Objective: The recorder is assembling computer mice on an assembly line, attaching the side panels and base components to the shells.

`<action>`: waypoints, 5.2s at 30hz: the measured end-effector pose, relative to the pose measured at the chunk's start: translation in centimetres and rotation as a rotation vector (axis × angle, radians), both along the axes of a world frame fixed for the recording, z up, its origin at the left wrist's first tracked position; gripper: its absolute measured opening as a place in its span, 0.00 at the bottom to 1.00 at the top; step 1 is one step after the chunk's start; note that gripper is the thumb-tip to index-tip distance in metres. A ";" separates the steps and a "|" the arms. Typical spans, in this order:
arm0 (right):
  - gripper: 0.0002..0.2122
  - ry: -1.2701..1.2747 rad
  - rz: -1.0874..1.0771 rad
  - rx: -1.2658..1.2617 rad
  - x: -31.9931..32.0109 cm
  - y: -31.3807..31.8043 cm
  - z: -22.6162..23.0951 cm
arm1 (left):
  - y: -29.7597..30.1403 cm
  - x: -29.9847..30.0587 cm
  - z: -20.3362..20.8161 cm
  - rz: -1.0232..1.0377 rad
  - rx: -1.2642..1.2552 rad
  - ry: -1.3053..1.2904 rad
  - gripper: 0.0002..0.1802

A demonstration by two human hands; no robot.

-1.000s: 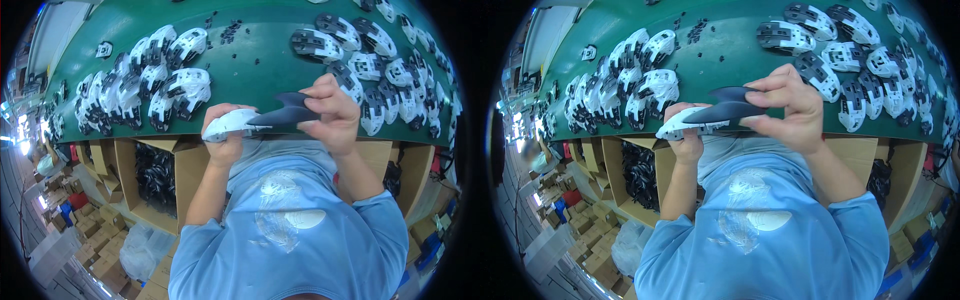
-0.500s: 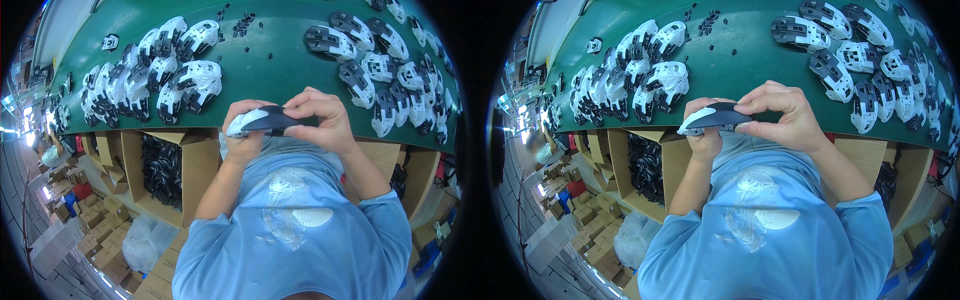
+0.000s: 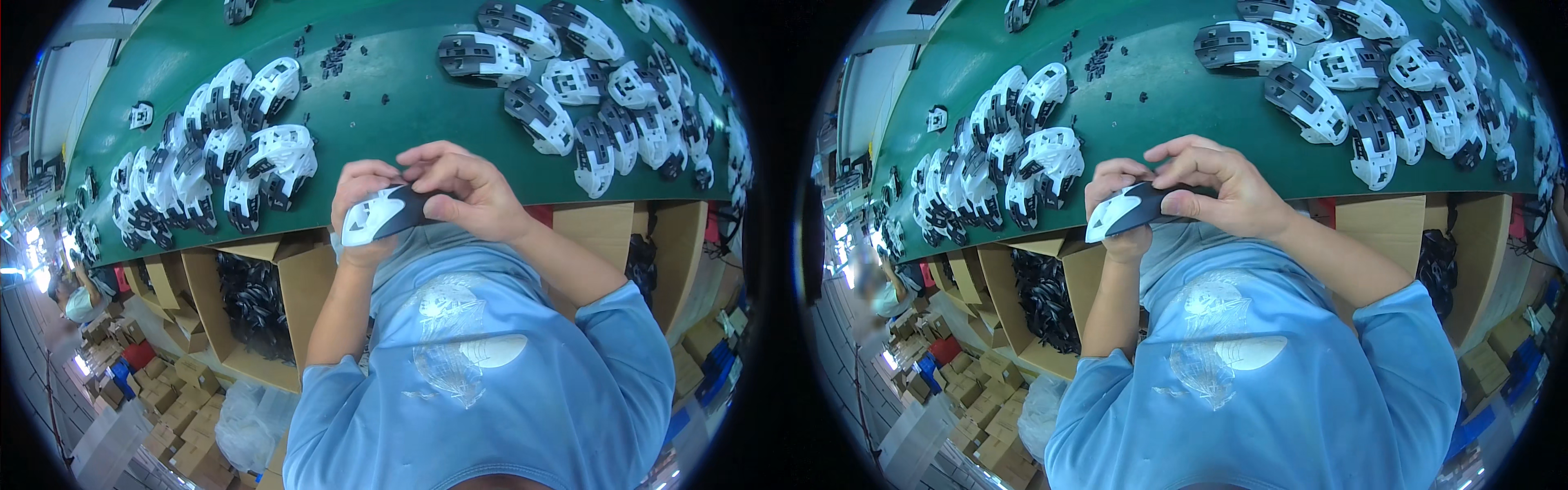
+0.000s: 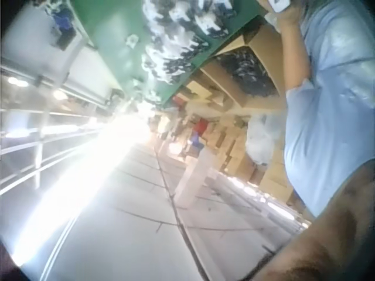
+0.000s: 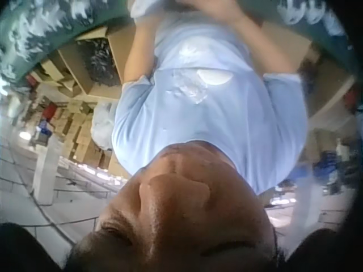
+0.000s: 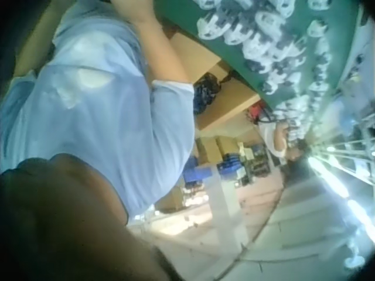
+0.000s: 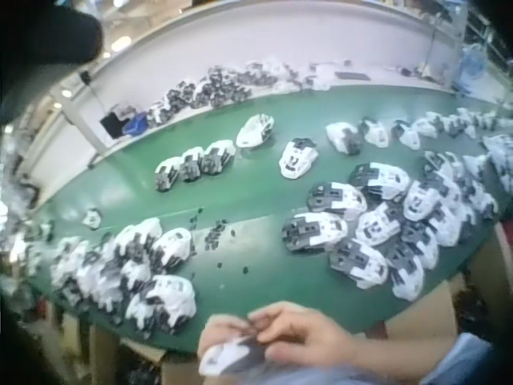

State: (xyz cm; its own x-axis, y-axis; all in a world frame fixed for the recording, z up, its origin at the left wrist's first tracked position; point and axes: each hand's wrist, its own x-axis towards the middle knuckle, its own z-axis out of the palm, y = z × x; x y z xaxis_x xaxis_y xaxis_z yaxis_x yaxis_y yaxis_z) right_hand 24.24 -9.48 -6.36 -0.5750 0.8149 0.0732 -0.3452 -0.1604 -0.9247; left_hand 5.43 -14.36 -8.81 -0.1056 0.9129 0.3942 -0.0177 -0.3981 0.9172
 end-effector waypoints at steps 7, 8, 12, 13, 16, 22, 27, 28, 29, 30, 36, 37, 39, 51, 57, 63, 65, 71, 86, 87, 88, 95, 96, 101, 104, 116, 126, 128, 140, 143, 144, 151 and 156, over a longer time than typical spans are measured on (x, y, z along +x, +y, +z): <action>0.39 0.086 0.286 -0.193 0.8 1.3 1.4 | 2.8 -1.4 1.8 0.136 0.180 0.553 0.36; 0.40 0.003 0.232 -0.061 1.2 2.1 2.0 | 3.5 -3.0 2.1 0.084 0.148 0.664 0.43; 0.38 -0.534 -0.136 0.873 2.7 5.7 1.3 | 2.8 -5.7 3.2 -0.249 -0.088 0.510 0.52; 0.37 -0.555 -0.161 1.009 2.6 6.3 0.2 | 3.0 -4.7 3.9 -0.251 -0.019 0.666 0.51; 0.36 -0.622 -0.040 1.140 2.3 6.4 -0.1 | 3.5 -2.6 4.4 -0.103 0.025 1.078 0.49; 0.37 -0.774 -0.045 1.118 3.8 6.8 -0.7 | 4.8 -3.4 2.3 -0.101 0.099 0.993 0.42; 0.34 -0.735 0.059 1.117 3.7 8.0 -0.1 | 5.5 -3.7 3.1 -0.083 0.153 1.032 0.37; 0.33 -0.713 0.049 1.118 3.2 8.3 0.1 | 5.6 -3.9 3.3 -0.053 0.147 1.021 0.37; 0.34 -0.710 0.035 1.126 3.2 8.2 0.0 | 5.5 -4.0 3.3 -0.061 0.162 1.021 0.37; 0.35 -0.702 0.021 1.140 3.4 7.8 -0.2 | 5.3 -4.0 3.3 -0.064 0.180 1.025 0.37; 0.51 -0.694 -0.128 0.818 4.6 4.4 1.9 | 7.3 -7.5 9.7 0.183 0.157 1.004 0.38; 0.50 -0.719 -0.125 0.793 5.0 3.6 1.4 | 8.9 -10.2 10.2 0.360 0.132 0.958 0.36; 0.39 -0.731 -0.088 0.831 5.0 2.8 1.1 | 13.8 -16.7 11.5 0.641 -0.096 0.957 0.35; 0.21 -0.720 -0.042 0.779 4.6 3.7 1.4 | 33.3 -16.6 6.5 0.568 -0.799 1.199 0.58; 0.20 -0.710 -0.063 0.800 4.3 4.0 1.3 | 36.5 -18.2 6.9 0.356 -0.627 1.539 0.53; 0.20 -0.699 -0.088 0.791 3.9 4.0 1.3 | 36.5 -17.7 5.2 0.331 -0.646 1.373 0.58; 0.20 -0.707 -0.092 0.793 4.0 4.0 1.4 | 36.6 -16.9 5.4 0.395 -0.647 1.321 0.59; 0.20 -0.691 -0.073 0.793 4.6 3.4 1.2 | 38.4 -19.4 6.9 0.243 -0.585 1.533 0.58; 0.19 -0.814 0.003 0.898 3.8 3.9 1.5 | -6.3 -13.7 15.8 -0.752 -0.465 0.415 0.43; 0.18 -0.791 0.025 0.913 3.4 3.8 1.4 | -12.7 -12.7 13.4 -0.661 -0.669 0.139 0.38; 0.18 -0.779 0.047 0.933 3.2 3.8 1.3 | -19.5 -12.4 10.2 -0.530 -0.799 0.059 0.38; 0.15 -0.662 0.204 0.856 1.2 3.6 1.0 | -46.9 -5.6 -2.2 0.243 -1.775 -0.462 0.49; 0.15 -0.671 0.195 0.835 1.4 3.3 1.2 | -48.7 -5.7 -4.2 0.257 -1.963 -0.424 0.50; 0.15 -0.606 0.286 0.912 -1.4 1.4 5.2 | -60.6 -5.7 -13.3 0.534 -2.179 0.268 0.72; 0.14 -0.648 0.297 0.855 -0.1 0.3 5.0 | -46.7 -8.3 -7.8 0.053 -1.800 0.633 0.42; 0.15 -0.534 -0.042 0.870 10.5 -2.1 6.4 | 20.1 -8.6 9.6 0.455 -0.051 1.213 0.47; 0.13 -1.252 -1.372 -0.049 38.1 -13.8 1.0 | 34.5 -21.3 1.9 0.134 -0.374 1.265 0.25; 0.15 -1.476 -1.475 -0.290 41.1 -19.2 -1.9 | 28.9 -11.8 7.6 -0.068 -0.570 0.603 0.22; 0.24 -1.883 -1.039 -0.573 44.8 -15.3 -15.9 | 5.3 -5.8 6.0 -0.371 -0.507 0.684 0.37; 0.22 -1.854 -1.211 -0.571 45.8 -15.9 -15.9 | 4.8 -4.4 6.0 -0.365 -0.573 0.743 0.37; 0.22 -1.857 -1.216 -0.572 46.1 -16.6 -15.6 | 4.8 -4.0 5.8 -0.345 -0.589 0.780 0.37; 0.23 -1.497 -1.636 -0.243 42.0 -17.9 -6.3 | 5.5 -3.0 5.6 -0.204 -0.296 1.021 0.35; 0.13 -1.333 -1.318 0.659 32.3 -11.5 4.0 | 5.2 -3.3 5.0 -0.076 -0.026 1.344 0.39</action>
